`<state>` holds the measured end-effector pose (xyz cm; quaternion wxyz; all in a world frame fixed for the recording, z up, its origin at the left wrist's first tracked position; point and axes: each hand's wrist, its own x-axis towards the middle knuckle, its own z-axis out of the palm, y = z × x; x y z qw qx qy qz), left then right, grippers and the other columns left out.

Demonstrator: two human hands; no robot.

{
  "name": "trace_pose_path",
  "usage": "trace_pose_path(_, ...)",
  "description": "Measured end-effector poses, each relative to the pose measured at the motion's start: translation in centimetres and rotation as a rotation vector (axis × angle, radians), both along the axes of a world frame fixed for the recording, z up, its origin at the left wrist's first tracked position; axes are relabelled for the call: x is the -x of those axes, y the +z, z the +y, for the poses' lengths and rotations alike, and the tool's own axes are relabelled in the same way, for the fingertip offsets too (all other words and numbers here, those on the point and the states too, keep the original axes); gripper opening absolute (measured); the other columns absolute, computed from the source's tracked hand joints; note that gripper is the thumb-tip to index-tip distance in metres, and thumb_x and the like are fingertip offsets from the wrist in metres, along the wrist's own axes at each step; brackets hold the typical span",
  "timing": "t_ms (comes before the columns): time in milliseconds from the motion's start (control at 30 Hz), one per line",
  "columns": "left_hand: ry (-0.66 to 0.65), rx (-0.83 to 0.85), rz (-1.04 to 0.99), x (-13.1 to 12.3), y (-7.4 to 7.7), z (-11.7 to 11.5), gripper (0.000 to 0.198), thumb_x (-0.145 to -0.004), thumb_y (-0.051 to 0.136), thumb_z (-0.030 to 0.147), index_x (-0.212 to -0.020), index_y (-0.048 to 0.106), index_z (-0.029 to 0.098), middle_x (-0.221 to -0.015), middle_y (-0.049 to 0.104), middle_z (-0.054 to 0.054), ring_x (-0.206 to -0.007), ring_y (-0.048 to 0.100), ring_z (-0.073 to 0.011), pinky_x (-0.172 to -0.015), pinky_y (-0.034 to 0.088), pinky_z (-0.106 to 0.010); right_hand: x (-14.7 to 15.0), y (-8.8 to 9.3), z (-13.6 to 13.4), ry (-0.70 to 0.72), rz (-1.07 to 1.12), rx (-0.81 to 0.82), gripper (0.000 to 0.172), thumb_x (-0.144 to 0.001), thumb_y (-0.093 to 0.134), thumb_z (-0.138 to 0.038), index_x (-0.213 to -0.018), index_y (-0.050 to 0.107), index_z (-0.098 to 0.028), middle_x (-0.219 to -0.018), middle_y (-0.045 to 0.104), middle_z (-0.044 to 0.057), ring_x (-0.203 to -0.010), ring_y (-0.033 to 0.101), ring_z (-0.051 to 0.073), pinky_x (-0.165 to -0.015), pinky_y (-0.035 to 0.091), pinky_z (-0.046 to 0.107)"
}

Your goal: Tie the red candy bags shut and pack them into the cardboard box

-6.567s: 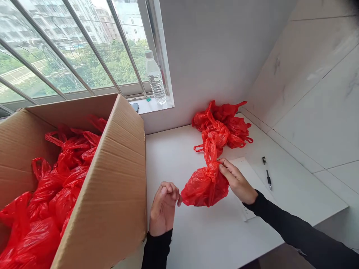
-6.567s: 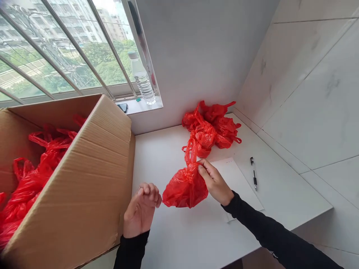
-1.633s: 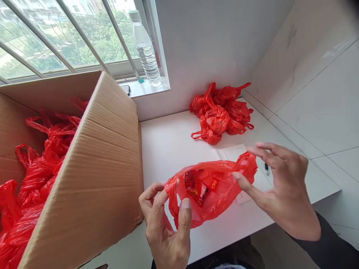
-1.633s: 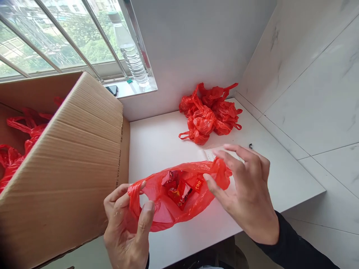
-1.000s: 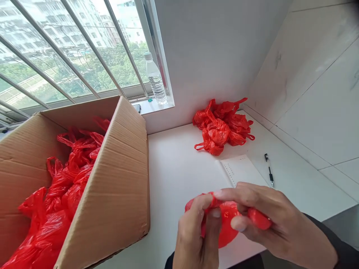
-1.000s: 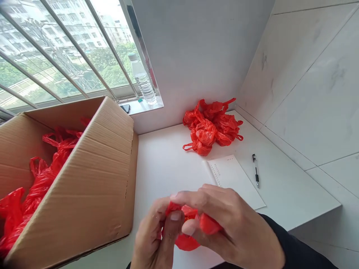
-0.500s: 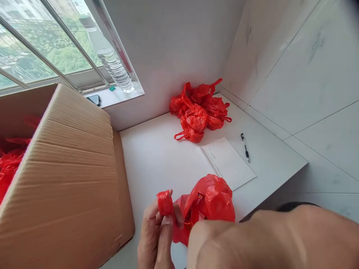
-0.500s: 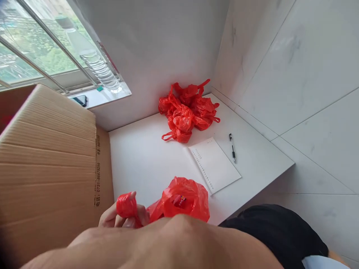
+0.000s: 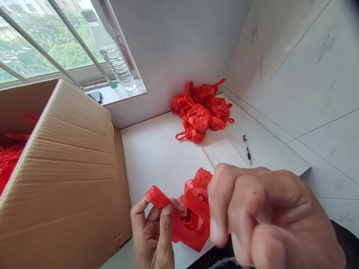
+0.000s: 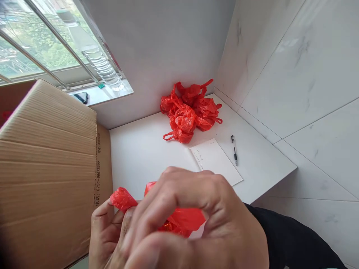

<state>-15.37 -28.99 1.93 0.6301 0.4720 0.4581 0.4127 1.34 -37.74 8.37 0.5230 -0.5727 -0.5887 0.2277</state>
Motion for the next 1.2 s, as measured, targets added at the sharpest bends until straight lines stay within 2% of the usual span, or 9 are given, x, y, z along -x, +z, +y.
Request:
trace_pose_path(100, -0.022, 0.059, -0.030, 0.6, 0.1, 0.7, 0.038, -0.081, 0.077, 0.039, -0.101, 0.046, 0.029, -0.075, 0.071, 0.002, -0.069, 0.069, -0.0179, -0.072, 0.060, -0.034, -1.8, -1.2, 1.4, -0.117, -0.067, 0.075, 0.019, -0.092, 0.066, -0.046, -0.103, 0.066, -0.030, -0.114, 0.069, 0.001, -0.115, 0.062, 0.020, -0.099, 0.052, 0.037)
trace_pose_path(200, -0.043, 0.097, -0.038, 0.8, -0.1, 1.1, 0.044, -0.082, 0.075, 0.039, -0.114, 0.046, 0.030, -0.078, 0.071, 0.001, -0.071, 0.070, -0.0188, -0.068, 0.060, -0.032, -2.5, -3.9, 1.0, -0.176, -0.317, 0.268, 0.072, -0.080, 0.076, -0.053, -0.141, 0.049, -0.028, -0.148, 0.049, 0.008, -0.139, 0.040, 0.029, -0.112, 0.041, 0.046)
trace_pose_path(333, -0.114, 0.161, -0.027, 0.8, -0.3, 1.5, 0.067, -0.084, 0.073, 0.041, -0.141, 0.039, 0.027, -0.084, 0.072, -0.002, -0.072, 0.068, -0.0181, -0.067, 0.058, -0.029, -2.6, -5.3, 0.5, -0.151, -0.233, 0.357, 0.043, -0.096, 0.058, -0.044, -0.136, 0.052, -0.029, -0.126, 0.063, 0.005, -0.118, 0.057, 0.021, -0.100, 0.049, 0.038)
trace_pose_path(500, -0.242, 0.127, 0.005, 0.7, 0.3, 1.3, 0.034, -0.088, 0.066, 0.048, -0.100, 0.065, 0.017, -0.063, 0.062, -0.001, -0.058, 0.057, -0.0136, -0.059, 0.050, -0.025, -1.4, -2.9, 1.0, -0.037, -0.117, 0.155, 0.014, -0.096, 0.058, -0.025, -0.108, 0.066, -0.029, -0.100, 0.061, 0.001, -0.099, 0.059, 0.016, -0.087, 0.050, 0.029)
trace_pose_path(667, -0.319, 0.078, 0.083, -0.5, 1.7, 0.2, 0.032, -0.090, 0.063, 0.050, -0.085, 0.065, 0.019, -0.054, 0.047, 0.004, -0.049, 0.041, -0.0091, -0.053, 0.041, -0.022, -0.4, -0.4, 1.6, -0.118, -0.261, 0.098, 0.013, -0.095, 0.056, -0.022, -0.101, 0.067, -0.025, -0.080, 0.055, -0.001, -0.074, 0.056, 0.013, -0.068, 0.048, 0.026)
trace_pose_path(767, -0.310, 0.045, 0.111, -0.9, 1.8, -0.7, 0.034, -0.092, 0.058, 0.051, -0.104, 0.067, 0.020, -0.085, 0.067, -0.005, -0.078, 0.061, -0.0182, -0.073, 0.051, -0.028, -0.7, 0.6, 1.9, -0.190, -0.393, 0.125, 0.012, -0.095, 0.056, -0.027, -0.100, 0.065, -0.023, -0.077, 0.060, -0.001, -0.070, 0.056, 0.014, -0.061, 0.045, 0.027)
trace_pose_path(900, -0.326, -0.099, 0.176, -0.4, 1.2, -1.8, 0.052, -0.086, 0.065, 0.049, -0.132, 0.057, 0.027, -0.118, 0.066, -0.012, -0.110, 0.062, -0.0289, -0.087, 0.053, -0.035, -0.9, 1.6, 2.0, -0.117, -0.235, 0.325, 0.013, -0.095, 0.055, -0.033, -0.086, 0.059, -0.025, -0.062, 0.059, -0.007, -0.051, 0.051, 0.009, -0.050, 0.040, 0.022)
trace_pose_path(1067, -0.650, -0.262, 0.230, -0.7, 1.3, -2.1, 0.024, -0.082, 0.066, 0.041, -0.099, 0.069, 0.025, -0.081, 0.064, -0.004, -0.069, 0.059, -0.0195, -0.057, 0.047, -0.027, -0.2, 2.3, 2.0, 0.158, -0.065, 0.490, 0.008, -0.086, 0.064, -0.021, -0.091, 0.063, -0.027, -0.077, 0.071, -0.006, -0.065, 0.065, 0.011, -0.057, 0.049, 0.019)
trace_pose_path(1200, -0.667, -0.228, 0.299, -1.9, 2.3, -1.2, 0.032, -0.093, 0.051, 0.045, -0.075, 0.062, 0.020, -0.067, 0.055, -0.002, -0.060, 0.047, -0.0139, -0.048, 0.032, -0.023, -0.6, 1.9, 2.0, 0.247, -0.107, 0.455, 0.028, -0.089, 0.058, -0.015, -0.113, 0.065, -0.026, -0.094, 0.075, -0.003, -0.077, 0.069, 0.012, -0.071, 0.054, 0.020)
